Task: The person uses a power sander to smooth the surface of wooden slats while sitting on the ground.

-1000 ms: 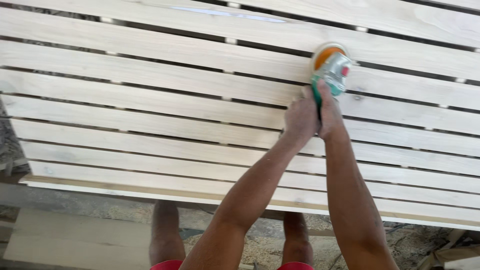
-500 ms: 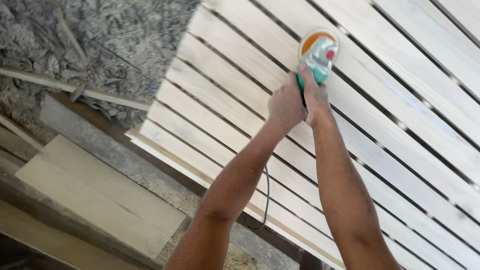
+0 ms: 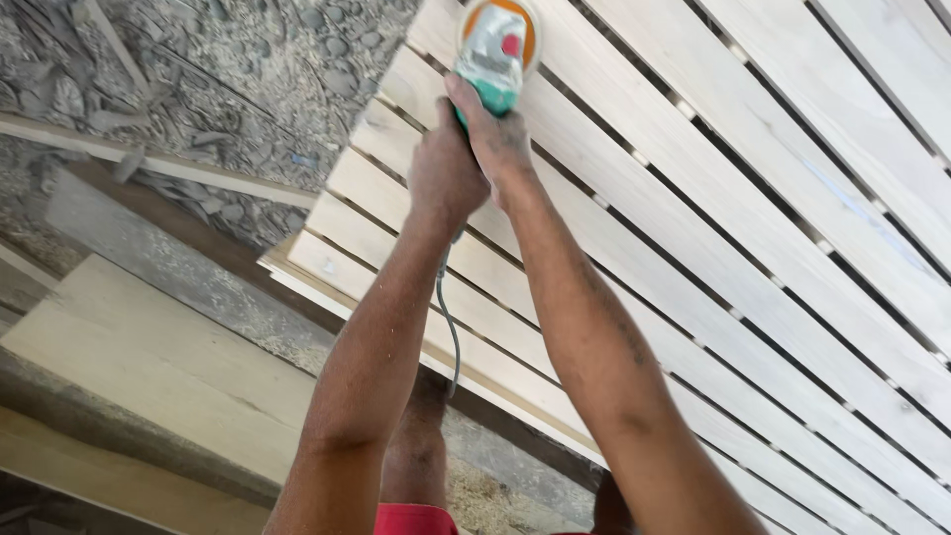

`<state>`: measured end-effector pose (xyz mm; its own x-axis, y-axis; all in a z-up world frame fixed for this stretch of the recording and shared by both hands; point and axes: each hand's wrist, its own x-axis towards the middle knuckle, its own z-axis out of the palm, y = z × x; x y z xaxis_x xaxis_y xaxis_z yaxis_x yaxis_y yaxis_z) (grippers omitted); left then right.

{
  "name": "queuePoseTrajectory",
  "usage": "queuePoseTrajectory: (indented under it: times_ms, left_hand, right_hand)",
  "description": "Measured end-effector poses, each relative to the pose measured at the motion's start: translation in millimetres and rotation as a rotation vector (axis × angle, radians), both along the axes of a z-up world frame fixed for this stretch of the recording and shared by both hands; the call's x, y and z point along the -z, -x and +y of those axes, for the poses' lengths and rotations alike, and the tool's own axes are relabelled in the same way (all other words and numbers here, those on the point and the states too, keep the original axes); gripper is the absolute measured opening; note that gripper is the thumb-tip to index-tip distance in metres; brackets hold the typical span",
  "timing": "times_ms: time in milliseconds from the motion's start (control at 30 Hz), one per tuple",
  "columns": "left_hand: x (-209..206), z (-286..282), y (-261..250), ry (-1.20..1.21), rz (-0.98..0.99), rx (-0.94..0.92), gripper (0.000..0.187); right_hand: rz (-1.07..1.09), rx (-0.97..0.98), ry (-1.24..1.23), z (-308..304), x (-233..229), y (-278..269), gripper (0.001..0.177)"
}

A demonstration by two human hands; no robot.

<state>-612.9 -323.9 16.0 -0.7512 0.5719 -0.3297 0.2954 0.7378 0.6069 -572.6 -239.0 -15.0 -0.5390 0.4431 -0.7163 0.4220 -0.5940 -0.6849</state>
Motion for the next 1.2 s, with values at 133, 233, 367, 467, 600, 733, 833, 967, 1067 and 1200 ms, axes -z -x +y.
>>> queuePoseTrajectory:
  times_ms: [133, 233, 367, 467, 600, 733, 833, 967, 1067, 1200]
  left_hand:
    - [8.2, 14.6, -105.9, -0.019, -0.098, 0.066, 0.056]
    - [12.9, 32.7, -208.5, -0.037, -0.141, 0.146, 0.063]
    - [35.1, 58.1, -350.1, 0.001, -0.125, 0.258, 0.061]
    - [58.2, 80.6, -458.2, 0.025, -0.148, 0.318, 0.061]
    - [100.9, 123.1, -593.2, 0.03, -0.173, 0.448, 0.045]
    - [114.5, 157.0, -716.0, 0.024, 0.008, 0.559, 0.024]
    - [93.8, 136.6, -743.6, 0.169, -0.054, 0.776, 0.035]
    - [93.8, 97.3, -710.4, 0.15, -0.051, 0.705, 0.043]
    - [104.3, 78.5, -647.2, 0.192, -0.099, 0.607, 0.043]
    - [94.0, 53.0, -545.1, 0.151, -0.144, 0.474, 0.046]
  right_hand:
    - [-0.033, 0.144, -0.047, 10.8, 4.5, -107.8, 0.072]
    - [-0.142, 0.167, 0.037, 23.9, 8.7, -221.1, 0.067]
    - [-0.109, 0.344, 0.101, 38.9, 27.3, -372.4, 0.063]
    - [-0.097, 0.451, 0.143, 58.8, 52.1, -485.6, 0.063]
    - [-0.004, 0.64, 0.202, 95.3, 82.3, -630.0, 0.053]
    - [0.148, 0.759, 0.214, 106.2, 78.5, -759.4, 0.051]
    - [-0.005, 0.837, 0.245, 77.6, 72.1, -797.0, 0.065]
    - [0.069, 0.797, 0.166, 43.1, 91.6, -771.2, 0.06]
    - [0.012, 0.758, 0.128, 25.9, 98.6, -699.1, 0.053]
    - [0.114, 0.699, 0.13, 13.7, 86.2, -585.4, 0.045]
